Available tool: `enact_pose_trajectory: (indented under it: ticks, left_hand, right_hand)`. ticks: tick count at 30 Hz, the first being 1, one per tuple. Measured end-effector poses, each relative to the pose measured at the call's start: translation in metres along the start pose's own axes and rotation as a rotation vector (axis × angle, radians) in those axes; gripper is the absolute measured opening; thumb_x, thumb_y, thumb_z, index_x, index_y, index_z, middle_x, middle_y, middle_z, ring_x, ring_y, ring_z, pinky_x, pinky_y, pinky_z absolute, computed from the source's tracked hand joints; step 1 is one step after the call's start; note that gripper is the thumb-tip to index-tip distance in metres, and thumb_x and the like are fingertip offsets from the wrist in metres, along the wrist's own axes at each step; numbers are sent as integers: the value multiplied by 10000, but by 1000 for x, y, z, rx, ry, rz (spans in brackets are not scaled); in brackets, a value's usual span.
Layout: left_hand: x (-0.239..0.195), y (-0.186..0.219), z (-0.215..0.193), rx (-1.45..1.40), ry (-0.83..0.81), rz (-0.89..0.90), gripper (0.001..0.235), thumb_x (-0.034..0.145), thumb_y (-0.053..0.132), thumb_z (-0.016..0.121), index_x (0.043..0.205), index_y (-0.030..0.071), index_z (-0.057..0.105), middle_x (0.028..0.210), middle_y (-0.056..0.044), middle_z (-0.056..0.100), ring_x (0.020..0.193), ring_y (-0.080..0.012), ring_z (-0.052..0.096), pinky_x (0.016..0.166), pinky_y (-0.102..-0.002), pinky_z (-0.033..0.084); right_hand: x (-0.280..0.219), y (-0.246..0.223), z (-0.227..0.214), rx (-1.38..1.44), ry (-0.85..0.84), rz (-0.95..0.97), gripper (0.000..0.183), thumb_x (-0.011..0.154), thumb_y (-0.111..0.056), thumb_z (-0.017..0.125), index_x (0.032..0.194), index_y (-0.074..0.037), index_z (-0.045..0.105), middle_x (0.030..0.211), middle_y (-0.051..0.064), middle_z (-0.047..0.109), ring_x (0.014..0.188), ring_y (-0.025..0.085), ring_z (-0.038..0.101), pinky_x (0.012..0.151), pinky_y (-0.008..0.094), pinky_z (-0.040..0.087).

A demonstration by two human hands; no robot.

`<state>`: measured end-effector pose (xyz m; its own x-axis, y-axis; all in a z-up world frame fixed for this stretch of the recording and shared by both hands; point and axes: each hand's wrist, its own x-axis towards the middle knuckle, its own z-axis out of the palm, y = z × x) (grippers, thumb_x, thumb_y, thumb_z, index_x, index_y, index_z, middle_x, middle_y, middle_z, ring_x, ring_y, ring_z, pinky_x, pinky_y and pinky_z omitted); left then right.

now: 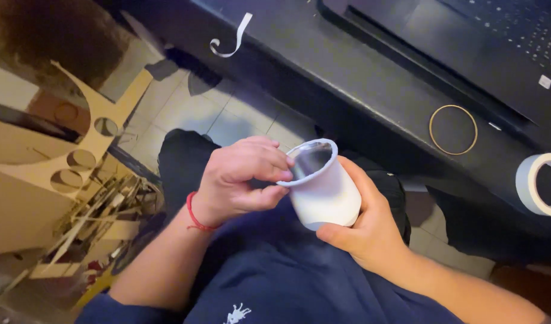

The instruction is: Applying strips of white tape to the rim of a white cup using scissors.

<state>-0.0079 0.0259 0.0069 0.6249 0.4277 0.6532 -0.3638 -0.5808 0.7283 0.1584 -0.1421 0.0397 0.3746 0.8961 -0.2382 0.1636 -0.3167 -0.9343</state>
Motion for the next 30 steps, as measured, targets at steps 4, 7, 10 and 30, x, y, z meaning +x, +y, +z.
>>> enact_pose_trajectory:
  ticks: [4,7,10,30]
  left_hand:
    - [-11,-1,-5,6,-21,-39,121,848,170,766,846,104,665,885,-24,718,932,-190,737,994,-423,537]
    - [-18,2,-5,-306,-39,-15,159,920,136,667,859,2,607,854,-136,660,906,-324,711,934,-462,581]
    - [-30,3,1,-425,-42,-82,236,966,196,599,901,-30,600,929,-206,655,967,-381,706,934,-450,579]
    - [-31,17,-10,-169,137,-264,281,951,221,433,689,131,479,661,10,489,605,-199,463,971,-467,395]
  right_hand:
    - [0,-7,2,-133,-57,-32,1034,518,-443,786,1444,-122,456,1321,19,611,1115,142,584,920,315,463]
    - [-2,-2,1,-50,-155,-79,1124,616,-711,663,1499,-76,379,1420,65,549,1213,152,550,962,328,460]
    - [0,-2,0,407,-215,-37,1040,765,-769,688,1460,-56,389,1422,138,501,1212,229,554,946,365,490]
    - [37,8,43,177,-271,-171,1193,600,-364,898,1544,-156,201,1251,103,425,1094,196,509,929,318,434]
